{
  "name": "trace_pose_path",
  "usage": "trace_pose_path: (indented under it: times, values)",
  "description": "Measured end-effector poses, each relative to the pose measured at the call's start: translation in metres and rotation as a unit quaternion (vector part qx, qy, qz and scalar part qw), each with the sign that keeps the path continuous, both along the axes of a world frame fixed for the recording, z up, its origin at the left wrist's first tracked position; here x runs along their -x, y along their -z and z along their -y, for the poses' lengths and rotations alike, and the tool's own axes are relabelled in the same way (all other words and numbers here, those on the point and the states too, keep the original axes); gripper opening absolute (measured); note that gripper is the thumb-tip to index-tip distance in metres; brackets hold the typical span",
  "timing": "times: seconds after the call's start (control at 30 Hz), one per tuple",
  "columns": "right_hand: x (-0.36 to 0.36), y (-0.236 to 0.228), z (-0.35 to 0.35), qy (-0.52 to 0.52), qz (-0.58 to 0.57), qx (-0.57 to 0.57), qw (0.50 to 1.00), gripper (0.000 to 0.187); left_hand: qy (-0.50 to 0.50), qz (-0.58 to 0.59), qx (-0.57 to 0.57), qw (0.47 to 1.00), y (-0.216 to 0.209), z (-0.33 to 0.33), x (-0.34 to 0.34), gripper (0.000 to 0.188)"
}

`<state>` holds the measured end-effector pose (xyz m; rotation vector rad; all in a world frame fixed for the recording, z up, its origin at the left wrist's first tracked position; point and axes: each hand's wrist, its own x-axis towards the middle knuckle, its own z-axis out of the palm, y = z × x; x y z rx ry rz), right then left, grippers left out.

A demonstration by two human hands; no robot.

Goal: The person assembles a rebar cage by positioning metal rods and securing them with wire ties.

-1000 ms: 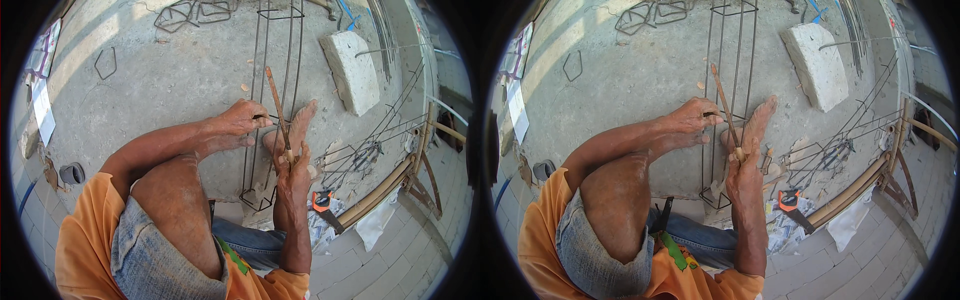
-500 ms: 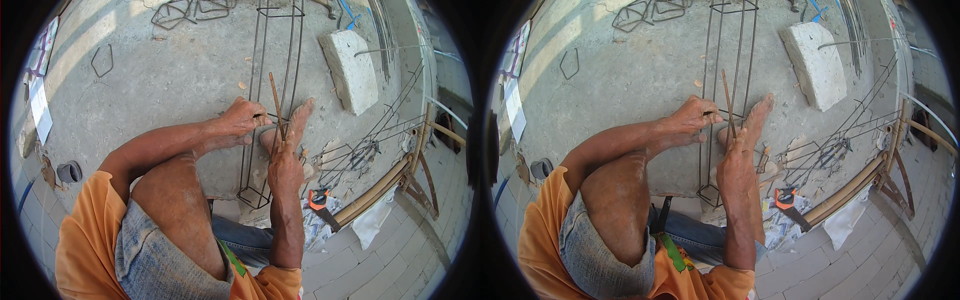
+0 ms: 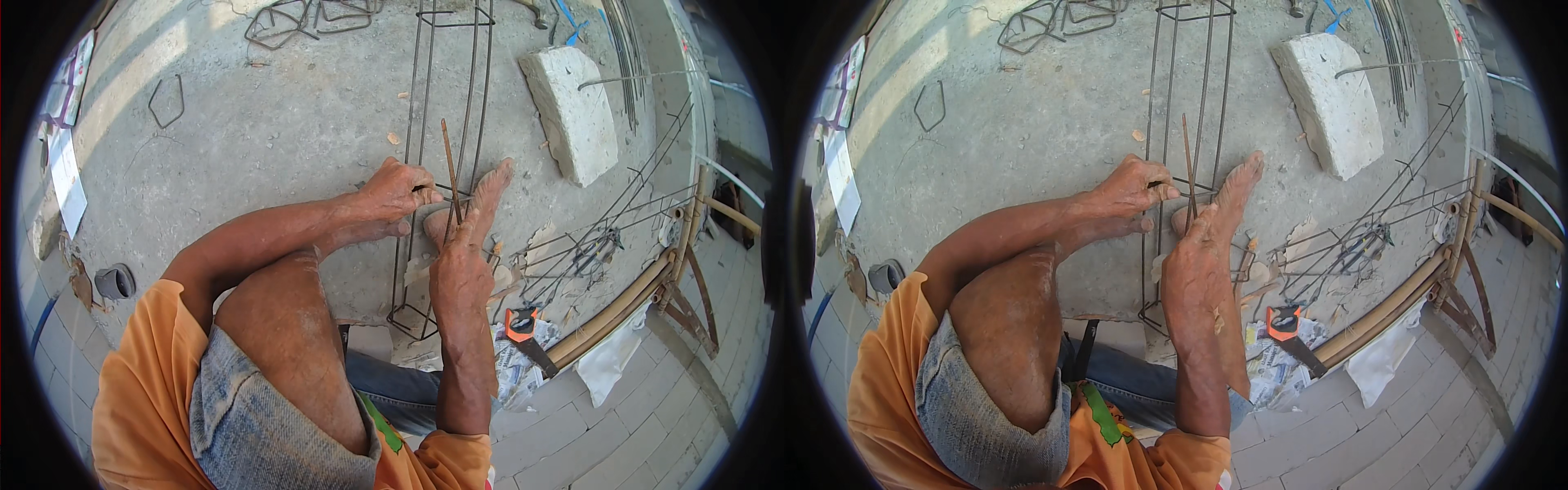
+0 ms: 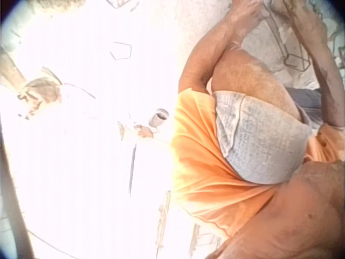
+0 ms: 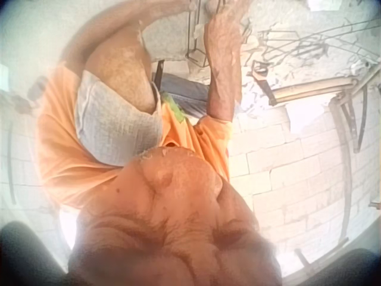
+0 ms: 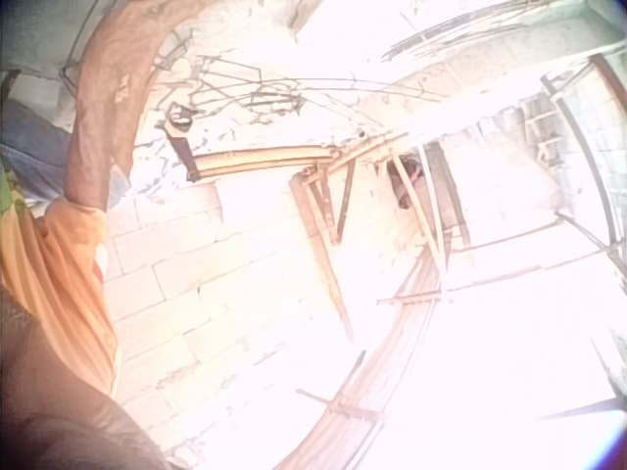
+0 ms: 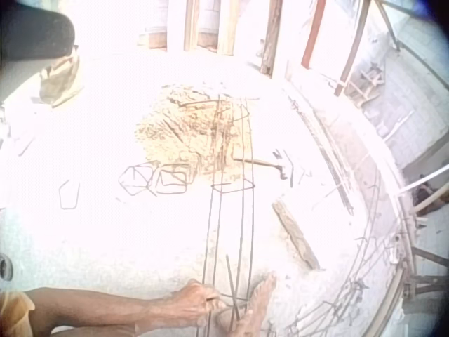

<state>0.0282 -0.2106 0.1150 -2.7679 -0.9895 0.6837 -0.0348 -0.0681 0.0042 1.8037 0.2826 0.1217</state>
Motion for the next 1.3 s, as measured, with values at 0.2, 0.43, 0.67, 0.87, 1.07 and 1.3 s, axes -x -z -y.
trace_pose_path:
  times: [0.2, 0.43, 0.67, 0.87, 1.07, 1.3]
  values:
    - [-0.013, 0.002, -0.024, -0.052, 0.069, -0.116, 0.99, 0.042, 0.004, -0.12, 0.102, 0.987, -0.019, 0.0, -0.006, 0.022]
    - [0.007, 0.0, 0.005, 0.055, -0.099, -0.007, 0.993, 0.032, -0.015, -0.049, 0.044, 0.998, -0.013, -0.003, 0.001, 0.023]
    - [0.006, -0.005, -0.007, 0.024, -0.047, 0.061, 0.997, 0.026, -0.028, -0.042, 0.057, 0.997, 0.003, 0.0, -0.004, 0.025]
    - [-0.002, -0.002, -0.004, 0.003, 0.003, 0.05, 0.999, 0.02, 0.018, -0.037, 0.093, 0.995, -0.001, 0.003, -0.005, 0.03]
    - [0.014, -0.011, 0.015, 0.029, -0.004, 0.043, 0.999, 0.012, -0.047, -0.087, 0.232, 0.968, -0.011, -0.004, 0.012, 0.034]
    - [0.002, 0.004, 0.006, 0.003, 0.003, 0.015, 1.0, 0.01, -0.024, -0.013, 0.07, 0.997, 0.017, 0.001, 0.002, 0.033]
